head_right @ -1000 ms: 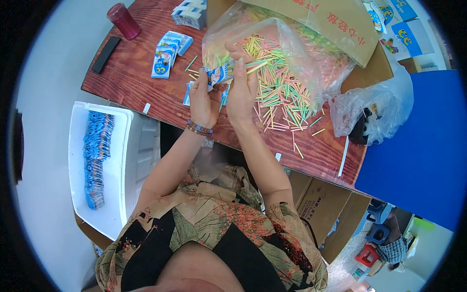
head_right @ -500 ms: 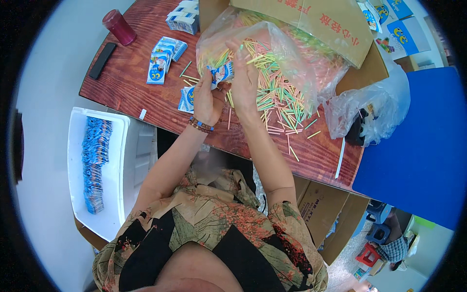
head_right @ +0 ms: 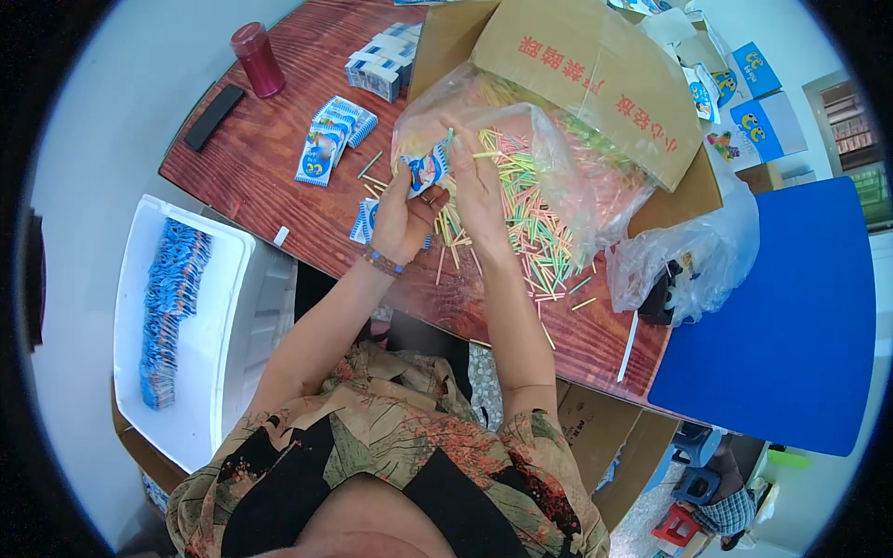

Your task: Packaging small colorful sticks into plastic pouches from a storage box.

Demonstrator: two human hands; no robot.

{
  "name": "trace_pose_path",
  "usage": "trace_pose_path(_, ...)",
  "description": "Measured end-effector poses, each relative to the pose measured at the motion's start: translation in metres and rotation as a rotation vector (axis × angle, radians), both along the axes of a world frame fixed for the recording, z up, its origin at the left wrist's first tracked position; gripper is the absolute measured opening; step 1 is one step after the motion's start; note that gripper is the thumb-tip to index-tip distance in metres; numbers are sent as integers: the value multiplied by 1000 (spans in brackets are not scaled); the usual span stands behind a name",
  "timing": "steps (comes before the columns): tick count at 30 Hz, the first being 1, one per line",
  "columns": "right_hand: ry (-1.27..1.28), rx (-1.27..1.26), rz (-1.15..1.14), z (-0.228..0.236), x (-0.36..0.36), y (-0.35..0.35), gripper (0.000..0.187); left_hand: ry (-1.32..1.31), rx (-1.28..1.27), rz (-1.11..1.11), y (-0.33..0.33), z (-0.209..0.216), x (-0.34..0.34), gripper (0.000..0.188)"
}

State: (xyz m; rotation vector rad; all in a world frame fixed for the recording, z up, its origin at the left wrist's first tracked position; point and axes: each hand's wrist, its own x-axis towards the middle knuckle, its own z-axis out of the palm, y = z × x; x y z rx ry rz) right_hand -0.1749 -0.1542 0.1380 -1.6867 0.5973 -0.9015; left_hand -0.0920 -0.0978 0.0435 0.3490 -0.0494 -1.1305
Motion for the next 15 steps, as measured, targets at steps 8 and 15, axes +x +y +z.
trace_pose_path(8,-208,111,-91,-2,-1,-13,50,63,-41,-70,-2,10,-5,29)
trace_pose_path(15,269,-273,-199,-12,-26,-4,44,127,-46,6,-5,-2,2,25)
